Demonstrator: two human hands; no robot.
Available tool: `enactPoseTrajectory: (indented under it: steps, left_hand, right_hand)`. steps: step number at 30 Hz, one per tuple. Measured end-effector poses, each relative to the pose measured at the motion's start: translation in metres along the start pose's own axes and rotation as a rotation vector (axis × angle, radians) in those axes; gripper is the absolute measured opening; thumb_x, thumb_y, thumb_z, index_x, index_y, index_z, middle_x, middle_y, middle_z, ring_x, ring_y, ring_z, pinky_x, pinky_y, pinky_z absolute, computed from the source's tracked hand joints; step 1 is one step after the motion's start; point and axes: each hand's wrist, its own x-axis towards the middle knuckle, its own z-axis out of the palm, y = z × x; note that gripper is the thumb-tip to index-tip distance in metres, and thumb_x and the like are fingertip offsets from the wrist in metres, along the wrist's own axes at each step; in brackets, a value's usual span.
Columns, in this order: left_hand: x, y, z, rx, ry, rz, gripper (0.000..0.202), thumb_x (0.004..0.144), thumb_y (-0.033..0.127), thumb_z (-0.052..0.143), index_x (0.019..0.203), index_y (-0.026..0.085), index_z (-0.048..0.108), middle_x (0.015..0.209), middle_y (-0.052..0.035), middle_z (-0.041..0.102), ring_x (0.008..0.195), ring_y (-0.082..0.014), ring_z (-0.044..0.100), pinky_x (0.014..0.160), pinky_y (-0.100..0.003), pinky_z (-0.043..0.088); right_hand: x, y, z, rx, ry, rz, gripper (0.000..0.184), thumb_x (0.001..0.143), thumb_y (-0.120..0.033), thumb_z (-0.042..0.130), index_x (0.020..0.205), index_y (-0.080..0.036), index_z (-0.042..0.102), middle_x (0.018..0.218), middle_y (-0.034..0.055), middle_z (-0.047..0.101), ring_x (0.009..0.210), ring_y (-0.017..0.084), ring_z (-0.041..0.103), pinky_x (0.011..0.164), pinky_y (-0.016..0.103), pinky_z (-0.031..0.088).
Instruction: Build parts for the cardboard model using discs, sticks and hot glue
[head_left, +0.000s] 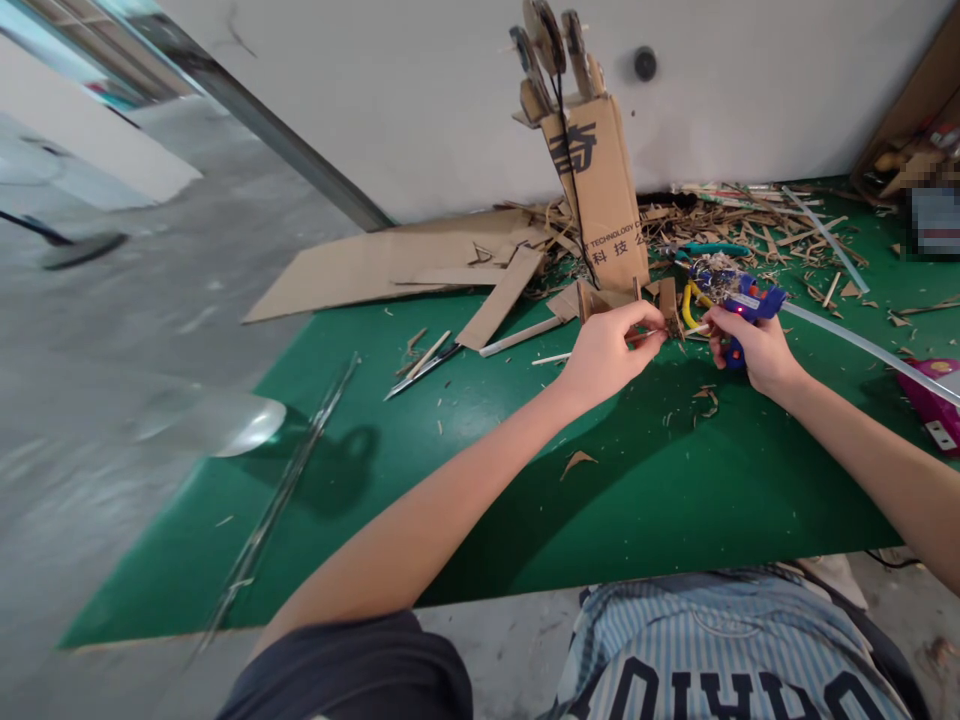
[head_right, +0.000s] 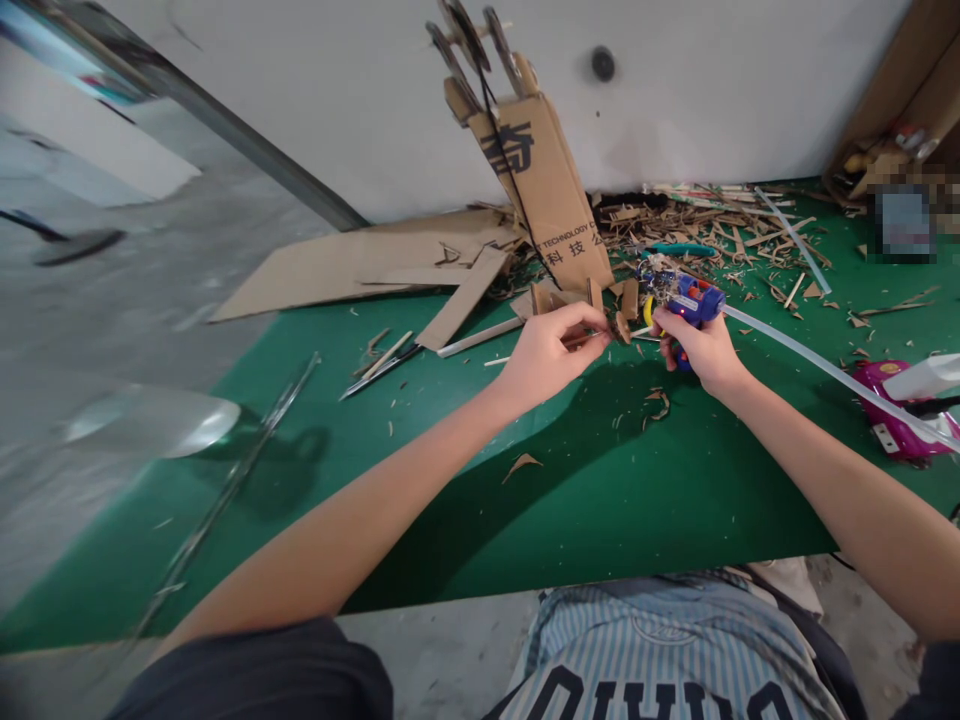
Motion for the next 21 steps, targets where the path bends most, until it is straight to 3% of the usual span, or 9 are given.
enactPoseTrajectory:
  steps: [4, 9, 15, 21]
  left_hand:
    - [-0.0009, 0.0017, 0.0007, 0.007, -0.018, 0.018, 0.006, 0.089, 0.021, 0.062, 0.087, 0.018, 0.067, 0.085, -0.0040, 0.074, 0.071, -0.0122, 0.064, 0.063, -0.025, 0.051]
    - [-0.0014, 0.0006, 0.0023, 0.018, 0.001, 0.004, 0.008, 0.089, 0.020, 0.061, 0.088, 0.018, 0.069, 0.088, -0.0041, 0.076, 0.078, -0.0131, 0.067, 0.069, -0.025, 0.053]
    - [-0.0007, 0.0001, 0.0022, 0.093, -0.010, -0.018, 0.007, 0.086, 0.020, 0.065, 0.089, 0.018, 0.072, 0.092, -0.0045, 0.078, 0.081, -0.0147, 0.070, 0.073, -0.027, 0.056]
    - [-0.0010, 0.0002, 0.0027, 0.110, -0.006, -0.013, 0.008, 0.088, 0.022, 0.066, 0.091, 0.019, 0.072, 0.095, -0.0042, 0.077, 0.082, -0.0145, 0.069, 0.072, -0.027, 0.056]
  right_hand:
    - [-0.0005, 0.0028, -0.0002, 0.012, -0.027, -0.008, 0.035, 0.070, -0.051, 0.083, 0.075, -0.023, 0.062, 0.061, -0.0014, 0.056, 0.048, 0.012, 0.050, 0.039, 0.028, 0.042]
    - [-0.0026, 0.0048, -0.0009, 0.006, -0.087, -0.041, 0.035, 0.072, -0.051, 0.082, 0.078, -0.022, 0.063, 0.063, -0.0016, 0.057, 0.050, 0.012, 0.051, 0.039, 0.026, 0.042]
    - [-0.0048, -0.0013, 0.0022, -0.042, -0.096, -0.043, 0.041, 0.062, -0.043, 0.088, 0.088, -0.021, 0.067, 0.090, 0.0041, 0.068, 0.062, 0.012, 0.057, 0.039, 0.024, 0.045]
    - [-0.0053, -0.0024, 0.0030, -0.054, -0.118, -0.046, 0.042, 0.059, -0.038, 0.090, 0.089, -0.020, 0.067, 0.092, 0.0038, 0.071, 0.061, 0.011, 0.056, 0.039, 0.022, 0.044]
